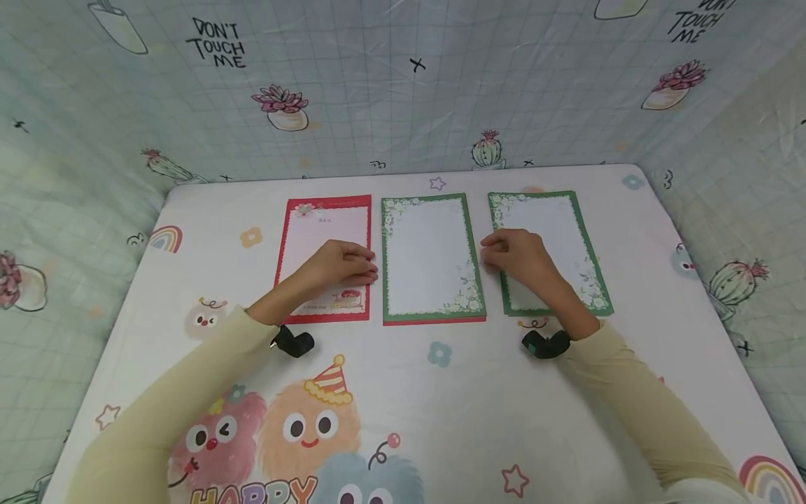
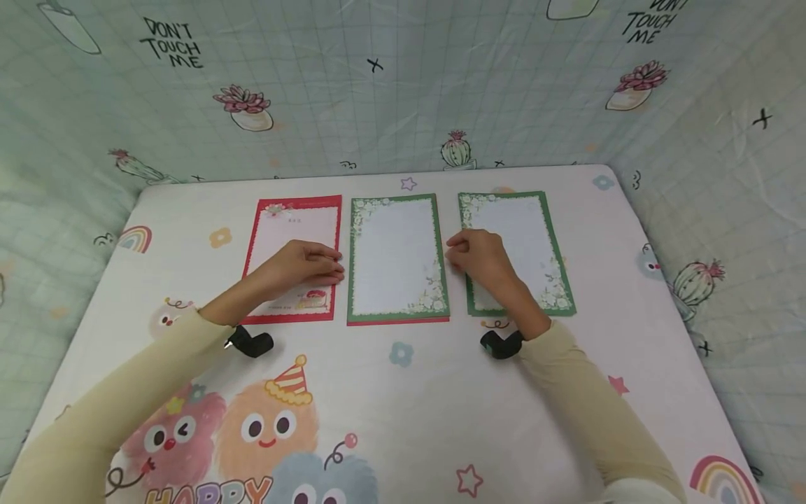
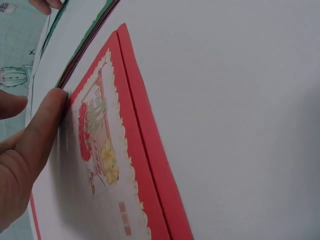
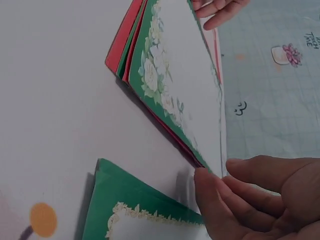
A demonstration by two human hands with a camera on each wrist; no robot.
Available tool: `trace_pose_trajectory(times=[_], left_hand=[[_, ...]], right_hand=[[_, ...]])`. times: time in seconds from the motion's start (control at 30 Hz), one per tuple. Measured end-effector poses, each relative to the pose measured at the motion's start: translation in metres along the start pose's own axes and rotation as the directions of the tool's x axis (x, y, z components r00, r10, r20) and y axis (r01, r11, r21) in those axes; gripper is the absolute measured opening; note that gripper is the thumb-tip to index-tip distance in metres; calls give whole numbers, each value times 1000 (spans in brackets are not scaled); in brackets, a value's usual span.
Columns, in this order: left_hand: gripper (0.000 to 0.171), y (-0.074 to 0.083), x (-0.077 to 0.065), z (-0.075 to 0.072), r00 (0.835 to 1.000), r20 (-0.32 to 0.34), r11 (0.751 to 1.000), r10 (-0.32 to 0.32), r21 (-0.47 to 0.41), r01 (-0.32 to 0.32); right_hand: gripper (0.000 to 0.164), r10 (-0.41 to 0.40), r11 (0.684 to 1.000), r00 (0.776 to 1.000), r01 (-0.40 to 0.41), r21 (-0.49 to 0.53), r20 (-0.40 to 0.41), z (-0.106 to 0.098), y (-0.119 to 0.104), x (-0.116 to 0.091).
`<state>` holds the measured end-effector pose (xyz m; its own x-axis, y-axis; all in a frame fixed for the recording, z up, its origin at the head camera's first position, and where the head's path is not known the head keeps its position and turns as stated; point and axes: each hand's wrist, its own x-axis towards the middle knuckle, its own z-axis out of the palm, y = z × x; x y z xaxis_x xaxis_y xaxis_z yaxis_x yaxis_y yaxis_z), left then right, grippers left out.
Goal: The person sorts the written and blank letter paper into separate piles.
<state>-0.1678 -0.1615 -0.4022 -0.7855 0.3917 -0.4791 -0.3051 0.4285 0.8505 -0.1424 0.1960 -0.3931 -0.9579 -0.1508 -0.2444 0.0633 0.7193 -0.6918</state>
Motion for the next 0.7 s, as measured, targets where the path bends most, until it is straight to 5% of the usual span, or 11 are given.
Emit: trace_pose_trajectory(times=[0.27, 0.7], left_hand=[[37, 9, 13, 3, 998, 34, 999, -53, 16, 52], [35, 17, 15, 5, 997, 47, 998, -57, -25, 58]], right_hand=[[33, 93, 987, 990, -106, 120, 108, 2, 6, 11], [31, 97, 973, 988, -120, 195, 122, 3, 7, 17]])
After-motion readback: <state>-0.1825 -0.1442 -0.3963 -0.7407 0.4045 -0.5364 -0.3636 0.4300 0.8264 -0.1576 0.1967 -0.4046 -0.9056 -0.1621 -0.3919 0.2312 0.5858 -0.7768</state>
